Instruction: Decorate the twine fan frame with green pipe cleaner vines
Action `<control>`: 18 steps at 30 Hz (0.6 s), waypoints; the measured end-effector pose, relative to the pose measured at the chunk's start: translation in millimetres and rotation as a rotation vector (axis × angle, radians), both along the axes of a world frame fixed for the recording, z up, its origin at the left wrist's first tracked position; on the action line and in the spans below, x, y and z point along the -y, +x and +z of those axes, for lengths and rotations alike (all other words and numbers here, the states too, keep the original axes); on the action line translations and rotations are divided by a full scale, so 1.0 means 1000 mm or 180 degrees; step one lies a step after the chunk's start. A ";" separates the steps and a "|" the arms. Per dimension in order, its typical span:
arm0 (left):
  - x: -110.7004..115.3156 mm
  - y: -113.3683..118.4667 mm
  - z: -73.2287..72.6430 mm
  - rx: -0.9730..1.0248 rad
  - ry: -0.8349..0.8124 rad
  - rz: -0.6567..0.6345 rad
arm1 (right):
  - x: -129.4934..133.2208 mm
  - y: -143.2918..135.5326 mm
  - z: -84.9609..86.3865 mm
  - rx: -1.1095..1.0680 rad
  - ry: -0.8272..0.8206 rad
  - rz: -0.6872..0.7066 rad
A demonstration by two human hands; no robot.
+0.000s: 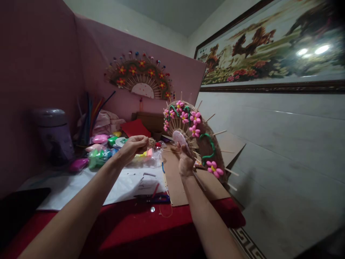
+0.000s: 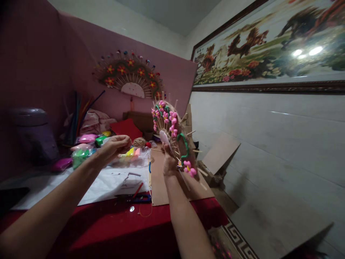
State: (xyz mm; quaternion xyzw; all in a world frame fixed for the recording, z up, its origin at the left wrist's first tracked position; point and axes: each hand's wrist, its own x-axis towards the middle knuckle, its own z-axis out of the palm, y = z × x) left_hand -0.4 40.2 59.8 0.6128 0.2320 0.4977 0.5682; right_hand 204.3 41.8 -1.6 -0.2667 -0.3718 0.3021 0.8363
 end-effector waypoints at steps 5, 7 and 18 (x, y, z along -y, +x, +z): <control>0.008 0.011 0.016 0.0809 0.0433 0.0424 | -0.003 -0.008 0.002 -0.0724 0.0182 0.0470; 0.013 0.018 0.027 0.1047 0.0570 0.0384 | -0.004 -0.007 0.001 -0.0827 0.0147 0.0609; 0.026 0.042 0.059 0.0639 0.0609 0.0091 | -0.015 0.001 -0.008 -0.1229 -0.0085 0.1108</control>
